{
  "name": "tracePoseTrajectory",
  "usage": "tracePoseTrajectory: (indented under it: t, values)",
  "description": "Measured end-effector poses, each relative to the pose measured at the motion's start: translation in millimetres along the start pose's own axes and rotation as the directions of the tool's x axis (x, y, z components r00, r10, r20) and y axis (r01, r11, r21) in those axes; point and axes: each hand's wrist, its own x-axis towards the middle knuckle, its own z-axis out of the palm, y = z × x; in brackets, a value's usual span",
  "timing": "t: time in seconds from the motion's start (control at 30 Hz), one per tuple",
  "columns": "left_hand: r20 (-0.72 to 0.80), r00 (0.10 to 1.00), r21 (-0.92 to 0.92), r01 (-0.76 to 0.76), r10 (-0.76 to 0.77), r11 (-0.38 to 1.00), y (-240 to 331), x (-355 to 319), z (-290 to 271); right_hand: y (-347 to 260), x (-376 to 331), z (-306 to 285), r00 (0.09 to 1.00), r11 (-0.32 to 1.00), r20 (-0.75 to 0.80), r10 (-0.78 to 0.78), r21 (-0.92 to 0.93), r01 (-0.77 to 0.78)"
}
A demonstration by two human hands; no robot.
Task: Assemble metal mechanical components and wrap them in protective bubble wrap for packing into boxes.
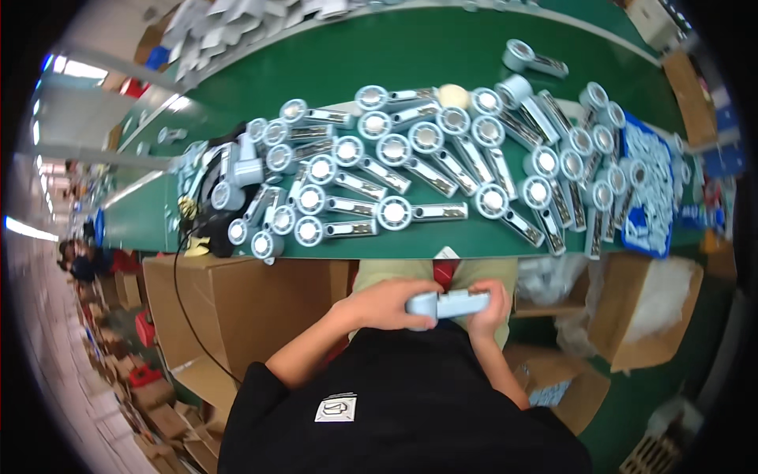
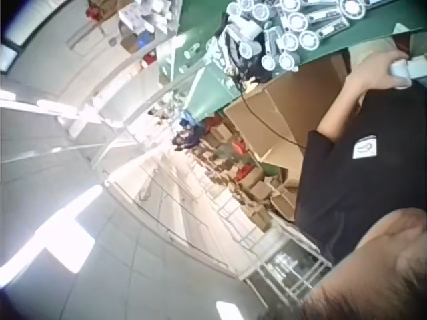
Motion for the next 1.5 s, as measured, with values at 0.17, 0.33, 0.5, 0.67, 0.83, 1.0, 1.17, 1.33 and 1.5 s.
tracePoseTrajectory:
  t: [0.17, 0.33, 0.5, 0.67, 0.83, 1.0, 1.17, 1.33, 1.5]
  values:
    - [-0.133, 0.981, -0.003, 0.14, -0.139, 0.99, 26.1, -31.7, -96.5, -51.4, 12.0, 48.2, 0.99, 0.974, 0.066, -0.126, 0.196, 0.111]
    - [-0.876, 0.356, 0.04, 0.727, -0.326, 0.686, -47.0, -61.3, -289.7, -58.6, 23.7, 55.8, 0.987, 0.982, 0.161, -0.024, 0.191, -0.007]
    - [-0.668, 0.218, 0.116, 0.975, -0.711, 0.19, -225.5, -109.3, -436.1, -51.1, 28.7, 47.8, 0.965, 0.993, 0.261, 0.021, 0.109, -0.051]
    - [-0.577, 0.457, 0.409, 0.879, -0.677, 0.245, -277.4, -97.8, -381.5, -44.3, 32.0, 29.6, 0.987, 0.997, 0.162, 0.011, 0.069, -0.022]
    - [-0.58, 0.776, 0.451, 0.559, -0.247, 0.696, -201.8, -167.4, -449.7, -79.9, 45.7, 20.5, 0.997, 0.999, 0.082, 0.004, 0.044, -0.008]
    - [-0.65, 0.75, 0.243, 0.36, -0.125, 0.901, -45.8, -60.8, -377.8, -179.6, 204.5, 18.4, 0.83, 0.666, 0.234, -0.505, -0.507, 0.548]
    - [-0.283, 0.95, 0.439, 0.252, -0.133, 0.863, 79.6, -43.7, -226.6, -191.0, 464.1, -30.6, 0.783, 0.018, 0.419, -0.461, -0.877, 0.48]
    - [-0.229, 0.972, 0.232, 0.113, -0.058, 0.966, 70.8, -80.2, -145.2, -174.3, 512.6, 16.9, 0.839, -0.191, 0.437, -0.325, -0.899, 0.394]
    - [-0.287, 0.946, -0.02, 0.151, -0.15, 0.988, 9.0, -67.8, -96.0, -261.8, 316.8, 78.2, 0.621, 0.165, 0.536, -0.572, -0.667, 0.727]
